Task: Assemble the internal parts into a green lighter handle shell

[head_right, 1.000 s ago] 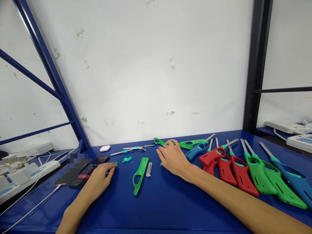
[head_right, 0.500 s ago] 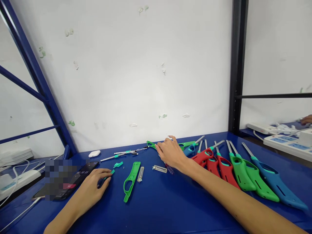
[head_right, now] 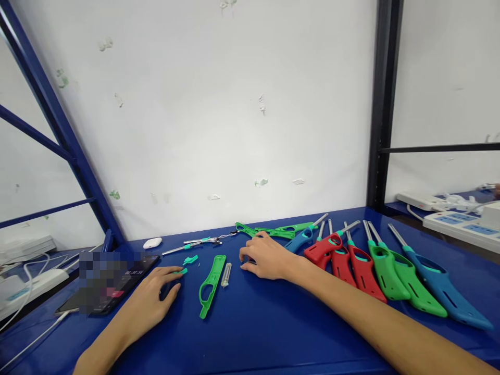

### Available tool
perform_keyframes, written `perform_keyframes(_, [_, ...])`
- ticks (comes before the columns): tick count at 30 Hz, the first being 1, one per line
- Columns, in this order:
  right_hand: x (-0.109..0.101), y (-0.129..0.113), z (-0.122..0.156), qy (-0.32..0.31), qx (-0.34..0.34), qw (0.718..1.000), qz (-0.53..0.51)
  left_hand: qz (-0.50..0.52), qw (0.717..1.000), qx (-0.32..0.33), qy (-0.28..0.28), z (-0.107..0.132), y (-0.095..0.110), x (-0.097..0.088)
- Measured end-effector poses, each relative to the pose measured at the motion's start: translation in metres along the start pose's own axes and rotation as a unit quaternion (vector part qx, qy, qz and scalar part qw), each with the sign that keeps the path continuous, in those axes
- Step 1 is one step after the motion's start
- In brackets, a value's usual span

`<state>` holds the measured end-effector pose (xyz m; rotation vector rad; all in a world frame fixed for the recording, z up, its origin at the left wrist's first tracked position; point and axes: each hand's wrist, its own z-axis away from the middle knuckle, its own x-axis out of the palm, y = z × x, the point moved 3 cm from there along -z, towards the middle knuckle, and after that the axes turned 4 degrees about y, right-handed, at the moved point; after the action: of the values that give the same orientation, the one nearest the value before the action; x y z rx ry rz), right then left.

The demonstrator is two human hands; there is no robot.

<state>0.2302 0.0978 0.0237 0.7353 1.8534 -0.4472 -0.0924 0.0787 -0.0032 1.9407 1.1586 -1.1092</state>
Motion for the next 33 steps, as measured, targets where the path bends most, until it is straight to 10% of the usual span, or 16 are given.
perform_keyframes(8, [0.0, -0.001, -0.001, 0.014, -0.005, 1.0, -0.008, 0.025, 0.999, 0.023, 0.029, 0.002, -0.002, -0.002])
perform_keyframes(22, [0.005, 0.036, 0.009, 0.014, 0.187, 0.982, 0.014, 0.038, 0.997, 0.017, 0.071, -0.002, -0.013, -0.011])
perform_keyframes(33, [-0.026, 0.056, 0.019, 0.059, 0.223, 0.973, -0.028, 0.056, 0.995, 0.01, 0.083, -0.003, -0.019, -0.009])
